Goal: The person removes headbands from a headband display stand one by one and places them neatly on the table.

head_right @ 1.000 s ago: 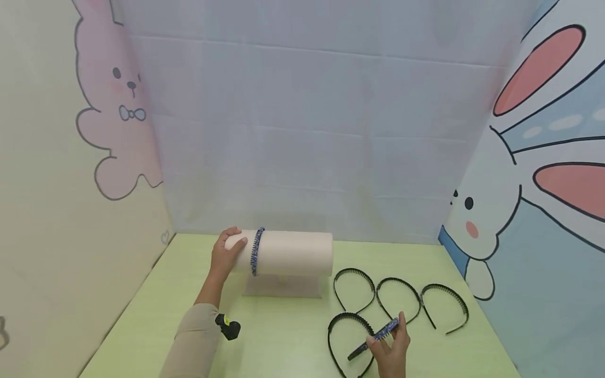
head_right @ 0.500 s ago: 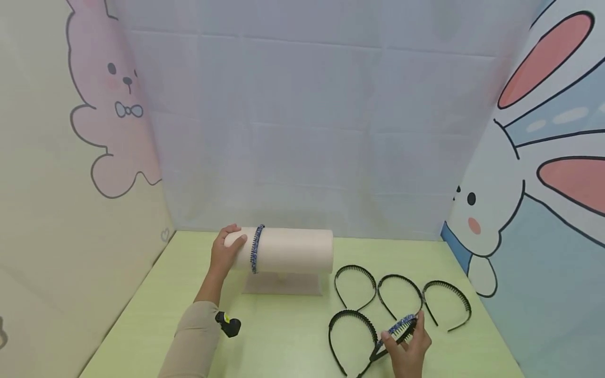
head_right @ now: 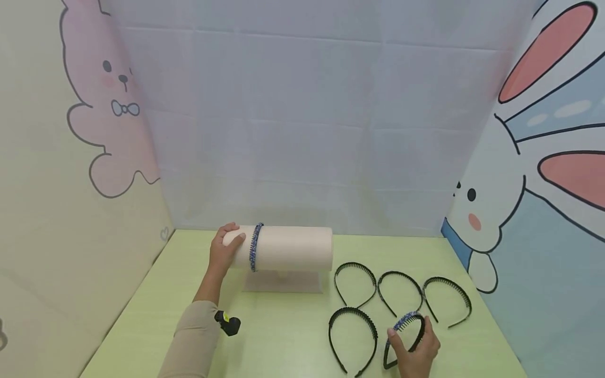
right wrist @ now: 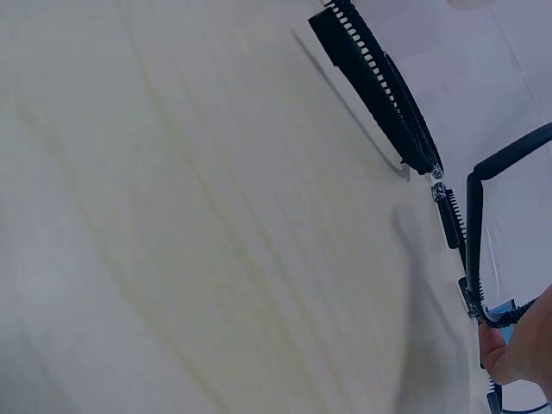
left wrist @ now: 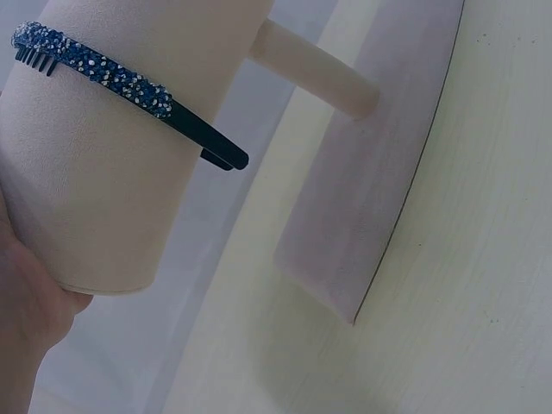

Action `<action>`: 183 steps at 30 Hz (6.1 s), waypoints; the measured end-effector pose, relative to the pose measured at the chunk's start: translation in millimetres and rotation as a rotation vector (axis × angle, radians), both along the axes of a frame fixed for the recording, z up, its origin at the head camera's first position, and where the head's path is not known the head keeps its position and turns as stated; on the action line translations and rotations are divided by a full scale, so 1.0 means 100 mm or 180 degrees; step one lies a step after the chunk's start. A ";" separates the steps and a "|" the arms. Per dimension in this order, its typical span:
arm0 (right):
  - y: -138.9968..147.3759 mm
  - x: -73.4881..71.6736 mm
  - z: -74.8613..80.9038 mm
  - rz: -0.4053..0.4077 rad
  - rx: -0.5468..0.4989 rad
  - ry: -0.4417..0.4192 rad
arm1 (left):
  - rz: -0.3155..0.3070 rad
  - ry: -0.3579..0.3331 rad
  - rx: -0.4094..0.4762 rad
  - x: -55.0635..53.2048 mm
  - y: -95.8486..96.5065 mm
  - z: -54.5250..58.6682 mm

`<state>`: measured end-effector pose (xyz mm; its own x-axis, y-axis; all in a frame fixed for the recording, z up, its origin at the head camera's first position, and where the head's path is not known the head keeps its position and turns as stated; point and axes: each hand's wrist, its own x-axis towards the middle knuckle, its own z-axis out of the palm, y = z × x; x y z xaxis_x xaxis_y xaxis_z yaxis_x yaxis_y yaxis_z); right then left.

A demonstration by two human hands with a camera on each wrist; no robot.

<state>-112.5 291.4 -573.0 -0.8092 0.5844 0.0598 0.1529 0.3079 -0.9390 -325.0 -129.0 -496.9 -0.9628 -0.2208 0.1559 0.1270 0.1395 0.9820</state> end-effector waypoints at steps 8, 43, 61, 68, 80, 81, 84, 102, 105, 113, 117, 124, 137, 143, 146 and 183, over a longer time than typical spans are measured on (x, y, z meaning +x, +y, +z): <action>0.12 0.01 0.01 -0.0014 0.0200 -0.0673 | -0.0009 -0.0036 -0.0001 0.01 0.00 0.00; 0.27 -0.17 -0.28 0.0295 0.1745 -0.1456 | 0.0051 -0.0070 0.0005 0.02 0.00 0.00; 0.40 -0.35 -0.24 0.0658 0.1660 -0.1287 | -0.0049 0.0001 0.0056 0.03 -0.01 0.01; 0.45 -0.40 -0.21 0.0806 0.1574 -0.1496 | 0.0012 0.0018 0.0009 0.01 0.00 0.01; 0.34 -0.40 0.13 0.0837 0.1123 -0.1249 | 0.0048 -0.0072 -0.0027 0.01 -0.01 0.04; 0.32 -0.40 0.16 0.0867 0.1064 -0.1246 | 0.0040 -0.0078 -0.0029 0.01 -0.01 0.04; 0.27 -0.40 0.23 0.0937 0.0920 -0.1192 | 0.0015 -0.0065 -0.0027 0.00 -0.01 0.04; -0.08 -0.50 0.50 0.1057 0.0359 -0.0475 | 0.0020 0.0018 -0.0014 -0.01 0.01 0.00; -0.13 -0.51 0.52 0.1108 0.0328 -0.0396 | 0.0021 0.0019 -0.0029 -0.01 0.01 0.01; -0.28 -0.56 0.59 0.1300 0.0292 -0.0180 | 0.0053 -0.0004 -0.0052 0.00 0.00 0.01; -0.35 -0.58 0.62 0.1425 0.0322 -0.0049 | 0.0026 -0.0032 -0.0012 0.00 0.00 0.03; -0.48 -0.61 0.67 0.1522 0.0340 0.0160 | -0.0013 -0.0058 0.0060 0.01 0.00 0.03; -0.67 -0.71 0.77 0.1772 0.0273 0.0503 | 0.0043 -0.0025 0.0012 0.00 0.00 0.02; -0.76 -0.78 0.80 0.1899 0.0334 0.0729 | 0.0045 -0.0039 0.0011 -0.01 -0.01 0.01; -0.80 -0.83 0.82 0.1955 0.0310 0.0760 | 0.0036 -0.0033 0.0015 0.00 -0.01 0.01; -1.17 -1.20 1.36 0.2258 0.0657 0.1577 | -0.0032 -0.0068 0.0130 0.00 -0.02 0.02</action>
